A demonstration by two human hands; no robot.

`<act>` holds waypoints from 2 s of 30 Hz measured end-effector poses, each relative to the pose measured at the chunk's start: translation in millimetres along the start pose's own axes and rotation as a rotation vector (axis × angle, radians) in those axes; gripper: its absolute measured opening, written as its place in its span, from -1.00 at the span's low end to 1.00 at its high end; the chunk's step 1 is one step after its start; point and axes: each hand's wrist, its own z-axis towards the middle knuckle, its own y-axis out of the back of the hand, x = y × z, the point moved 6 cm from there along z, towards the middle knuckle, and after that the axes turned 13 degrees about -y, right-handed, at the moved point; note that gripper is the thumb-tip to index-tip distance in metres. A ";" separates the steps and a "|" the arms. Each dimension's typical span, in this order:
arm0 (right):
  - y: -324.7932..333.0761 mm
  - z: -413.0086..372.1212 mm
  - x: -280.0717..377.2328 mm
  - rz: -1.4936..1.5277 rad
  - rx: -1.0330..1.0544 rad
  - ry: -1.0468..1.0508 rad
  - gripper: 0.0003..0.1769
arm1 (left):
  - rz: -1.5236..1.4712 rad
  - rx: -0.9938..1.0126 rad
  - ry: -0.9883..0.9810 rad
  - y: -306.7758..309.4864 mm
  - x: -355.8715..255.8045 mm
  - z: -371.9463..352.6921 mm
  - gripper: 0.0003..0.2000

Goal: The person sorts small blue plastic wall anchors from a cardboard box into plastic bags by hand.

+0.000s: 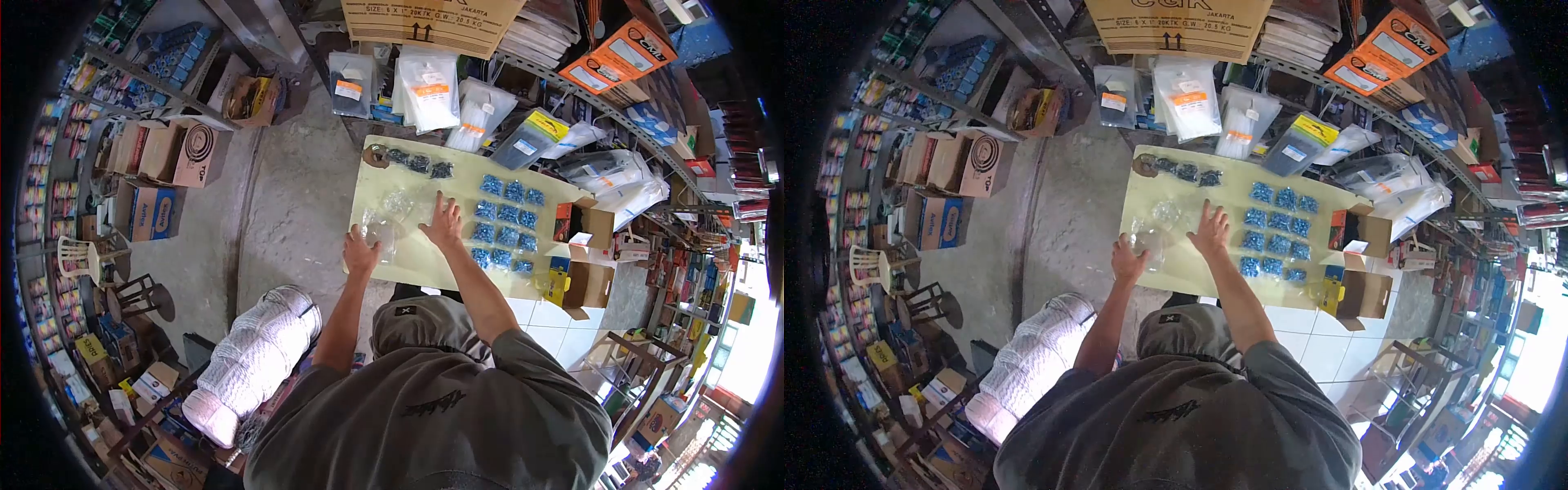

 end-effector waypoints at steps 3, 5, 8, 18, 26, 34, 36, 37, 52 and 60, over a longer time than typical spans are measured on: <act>-9.5 1.3 1.0 0.084 0.021 -0.009 0.24 | 0.018 0.014 -0.024 -4.8 4.5 4.7 -0.18; -11.5 0.9 0.5 0.122 0.043 -0.050 0.22 | 0.025 0.029 -0.037 -6.8 2.2 9.0 -0.16; -11.1 -1.9 -5.2 0.187 0.076 -0.113 0.19 | -0.011 0.067 -0.016 -6.7 4.6 13.6 -0.18; 18.6 -14.5 -24.8 0.439 0.195 -0.114 0.19 | -0.583 0.144 -0.005 -19.4 17.7 20.6 -0.53; 74.9 -39.9 -46.2 0.683 0.008 0.125 0.17 | -1.059 0.206 0.013 10.8 -25.4 -5.7 -0.58; 150.7 -79.1 -147.8 0.762 -0.030 0.024 0.17 | -1.108 0.343 -0.138 -10.4 -163.6 -35.1 -0.71; 167.6 -88.0 -180.5 0.786 -0.083 0.022 0.19 | -1.066 0.407 -0.177 -26.2 -201.4 -44.3 -0.72; 179.5 -94.2 -197.1 0.814 -0.065 -0.004 0.18 | -1.028 0.440 -0.202 -33.9 -219.3 -49.6 -0.73; 167.9 -103.5 -470.3 0.948 -0.174 -0.175 -0.45 | -1.054 0.483 -0.282 -153.5 -406.9 -142.1 -0.57; 115.6 -78.6 -459.8 0.725 -0.077 0.066 -0.45 | -1.110 0.374 -0.229 -148.8 -406.1 -164.2 -0.54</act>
